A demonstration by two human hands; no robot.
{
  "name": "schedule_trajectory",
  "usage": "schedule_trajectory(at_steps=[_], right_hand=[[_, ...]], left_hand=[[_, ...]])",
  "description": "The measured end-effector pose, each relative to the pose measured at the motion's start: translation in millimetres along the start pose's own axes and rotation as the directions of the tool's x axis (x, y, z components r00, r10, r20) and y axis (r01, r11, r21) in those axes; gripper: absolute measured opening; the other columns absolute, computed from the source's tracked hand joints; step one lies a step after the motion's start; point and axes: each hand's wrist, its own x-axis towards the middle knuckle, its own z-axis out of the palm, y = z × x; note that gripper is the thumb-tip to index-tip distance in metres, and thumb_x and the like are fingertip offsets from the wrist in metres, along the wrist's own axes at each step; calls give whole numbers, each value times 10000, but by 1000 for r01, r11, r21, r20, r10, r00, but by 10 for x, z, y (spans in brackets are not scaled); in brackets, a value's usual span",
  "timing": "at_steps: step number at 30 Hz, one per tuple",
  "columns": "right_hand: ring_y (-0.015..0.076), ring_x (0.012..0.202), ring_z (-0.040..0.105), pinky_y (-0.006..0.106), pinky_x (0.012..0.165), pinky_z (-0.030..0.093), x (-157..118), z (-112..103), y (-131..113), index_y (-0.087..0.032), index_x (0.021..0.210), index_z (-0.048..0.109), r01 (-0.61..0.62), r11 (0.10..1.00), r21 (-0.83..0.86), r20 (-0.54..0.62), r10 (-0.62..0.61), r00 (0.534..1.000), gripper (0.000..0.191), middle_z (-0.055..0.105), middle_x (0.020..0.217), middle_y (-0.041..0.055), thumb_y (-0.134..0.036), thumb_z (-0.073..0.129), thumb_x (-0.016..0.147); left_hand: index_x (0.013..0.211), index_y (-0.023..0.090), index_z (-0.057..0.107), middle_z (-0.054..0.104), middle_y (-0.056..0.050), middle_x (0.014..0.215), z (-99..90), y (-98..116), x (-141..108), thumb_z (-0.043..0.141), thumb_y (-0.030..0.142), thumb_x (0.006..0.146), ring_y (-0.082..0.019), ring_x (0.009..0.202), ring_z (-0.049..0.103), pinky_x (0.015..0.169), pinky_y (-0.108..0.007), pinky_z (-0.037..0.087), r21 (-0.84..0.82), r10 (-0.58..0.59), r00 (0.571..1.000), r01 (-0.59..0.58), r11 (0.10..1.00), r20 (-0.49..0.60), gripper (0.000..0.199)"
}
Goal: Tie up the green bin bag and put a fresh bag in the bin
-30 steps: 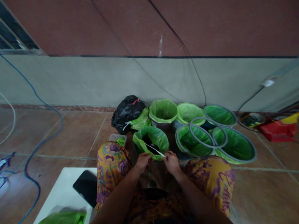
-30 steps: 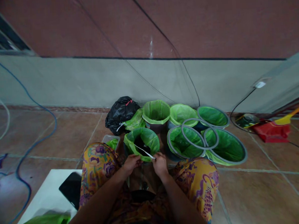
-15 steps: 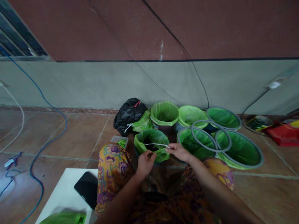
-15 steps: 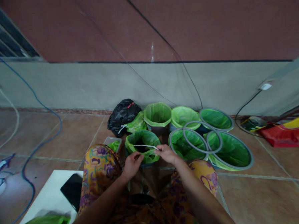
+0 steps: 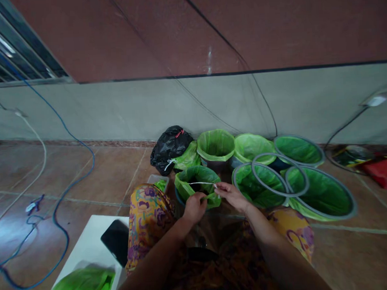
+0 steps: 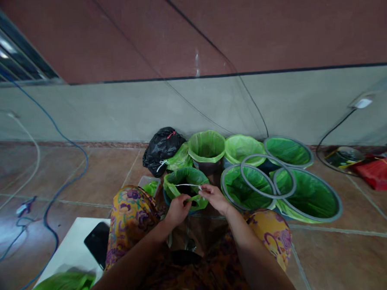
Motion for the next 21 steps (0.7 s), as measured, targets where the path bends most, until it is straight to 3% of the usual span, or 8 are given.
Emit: schedule_trajectory(at_steps=[2, 5, 8, 10, 12, 15, 19, 21], right_hand=[[144, 640, 573, 269, 643, 433, 48, 17, 37, -170, 925, 694, -2, 1000, 4, -83, 2, 997, 375, 672, 707, 6, -468, 681, 696], [169, 626, 580, 286, 630, 431, 104, 63, 114, -208, 821, 728, 28, 982, -188, -144, -56, 988, 280, 684, 660, 18, -448, 600, 757], [193, 706, 616, 304, 704, 440, 100, 125, 179, -245, 739, 743, 129, 909, -397, 37, -124, 992, 179, 734, 741, 15, -314, 579, 758], [178, 680, 602, 290, 688, 426, 71, 157, 194, -232, 713, 739, 167, 877, -451, 155, -108, 982, 185, 722, 705, 0, -247, 558, 749], [156, 637, 567, 266, 643, 403, 39, 167, 183, -211, 722, 735, 177, 865, -469, 221, -79, 972, 203, 688, 648, -14, -239, 538, 764], [161, 682, 575, 262, 652, 410, 9, 148, 147, -199, 787, 742, 171, 879, -444, 251, -61, 966, 226, 696, 698, -6, -303, 541, 799], [210, 864, 634, 307, 765, 457, -4, 122, 116, -219, 903, 748, 170, 909, -381, 208, -95, 974, 241, 743, 910, 33, -348, 569, 806], [220, 906, 637, 328, 805, 462, -20, 116, 98, -231, 924, 742, 183, 897, -402, 95, -157, 983, 232, 732, 967, 49, -332, 570, 806]], left_hand=[[853, 201, 666, 649, -56, 840, -30, 11, -42, 467, 191, 856, -171, 819, 599, 791, -266, 438, 15, 42, 999, -42, 999, -7, 199], [938, 218, 674, 656, -65, 914, -45, 49, -85, 447, 235, 892, -185, 883, 602, 847, -278, 434, 37, 94, 995, -94, 995, 15, 232], [1078, 249, 657, 667, -63, 1055, -21, 81, -91, 473, 239, 885, -195, 969, 602, 923, -288, 418, -6, 72, 997, -72, 997, 10, 267], [1147, 253, 631, 666, -66, 1122, 2, 84, -76, 496, 223, 867, -202, 996, 604, 936, -292, 410, -23, 16, 1000, -16, 1000, -11, 311], [1053, 230, 658, 686, -77, 1027, 17, 76, -52, 490, 220, 867, -205, 922, 617, 877, -295, 420, 4, -56, 998, 56, 998, -5, 251], [746, 207, 635, 628, -46, 727, 24, 58, -14, 456, 214, 870, -181, 726, 576, 750, -288, 404, 31, -160, 987, 159, 987, 23, 218], [579, 204, 520, 459, 30, 560, 45, 42, 6, 490, 202, 809, -124, 599, 451, 649, -254, 345, -236, -270, 958, 285, 929, 98, 232], [566, 203, 489, 409, 47, 533, 63, 37, -3, 474, 230, 801, -109, 561, 410, 593, -245, 323, -342, -310, 940, 339, 876, 139, 238]])
